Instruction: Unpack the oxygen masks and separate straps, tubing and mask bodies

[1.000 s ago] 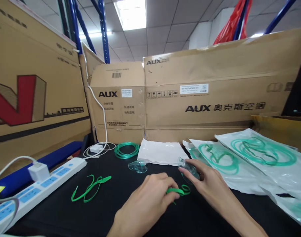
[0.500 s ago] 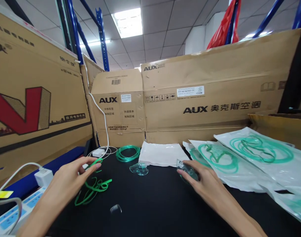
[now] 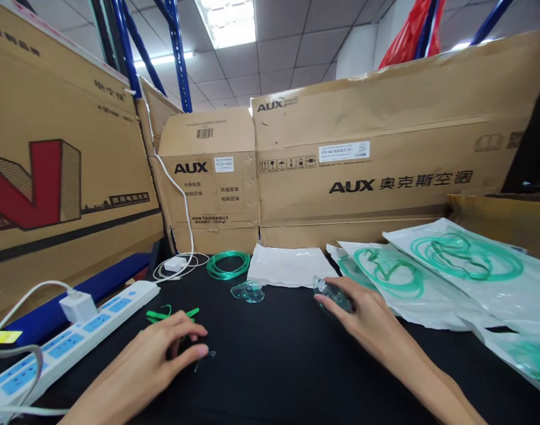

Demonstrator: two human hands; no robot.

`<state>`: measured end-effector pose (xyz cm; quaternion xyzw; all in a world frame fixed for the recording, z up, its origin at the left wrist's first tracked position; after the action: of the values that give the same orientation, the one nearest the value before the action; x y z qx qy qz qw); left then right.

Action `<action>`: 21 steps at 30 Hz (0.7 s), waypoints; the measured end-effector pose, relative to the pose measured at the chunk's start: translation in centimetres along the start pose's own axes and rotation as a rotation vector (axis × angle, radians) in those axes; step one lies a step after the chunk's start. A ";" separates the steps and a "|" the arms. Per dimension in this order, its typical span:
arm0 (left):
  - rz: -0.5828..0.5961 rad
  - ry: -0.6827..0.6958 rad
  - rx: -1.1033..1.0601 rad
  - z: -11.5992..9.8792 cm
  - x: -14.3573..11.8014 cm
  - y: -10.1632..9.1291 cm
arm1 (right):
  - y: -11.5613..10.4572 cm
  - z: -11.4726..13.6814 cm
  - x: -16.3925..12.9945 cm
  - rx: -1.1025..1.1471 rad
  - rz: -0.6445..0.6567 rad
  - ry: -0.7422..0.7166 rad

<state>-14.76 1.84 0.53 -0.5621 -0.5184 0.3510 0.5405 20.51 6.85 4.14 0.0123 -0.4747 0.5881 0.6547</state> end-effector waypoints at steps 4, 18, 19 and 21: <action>0.132 0.010 0.018 -2.3 0.5 1.1 | 0.0 0.0 -0.3 0.005 0.025 0.002; -0.028 -0.026 0.092 -3.7 2.4 0.2 | 1.4 0.0 -1.3 0.030 0.234 0.093; -0.035 -0.035 0.106 -2.8 2.1 0.3 | 1.4 0.1 -1.4 0.034 0.231 0.098; -0.038 -0.054 0.121 -0.8 1.6 0.6 | 1.4 0.1 -1.5 0.046 0.230 0.104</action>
<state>-13.55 3.22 0.35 -0.5087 -0.5212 0.3865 0.5659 19.54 6.11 2.48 -0.0578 -0.4248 0.6697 0.6063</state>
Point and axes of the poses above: each hand's wrist, its own x-axis towards the middle knuckle, its own y-axis out of the palm, z = x × y, the point moved 7 cm from there along x, towards the middle knuckle, and after that the axes turned 12 degrees about x, right-handed, at the moved point
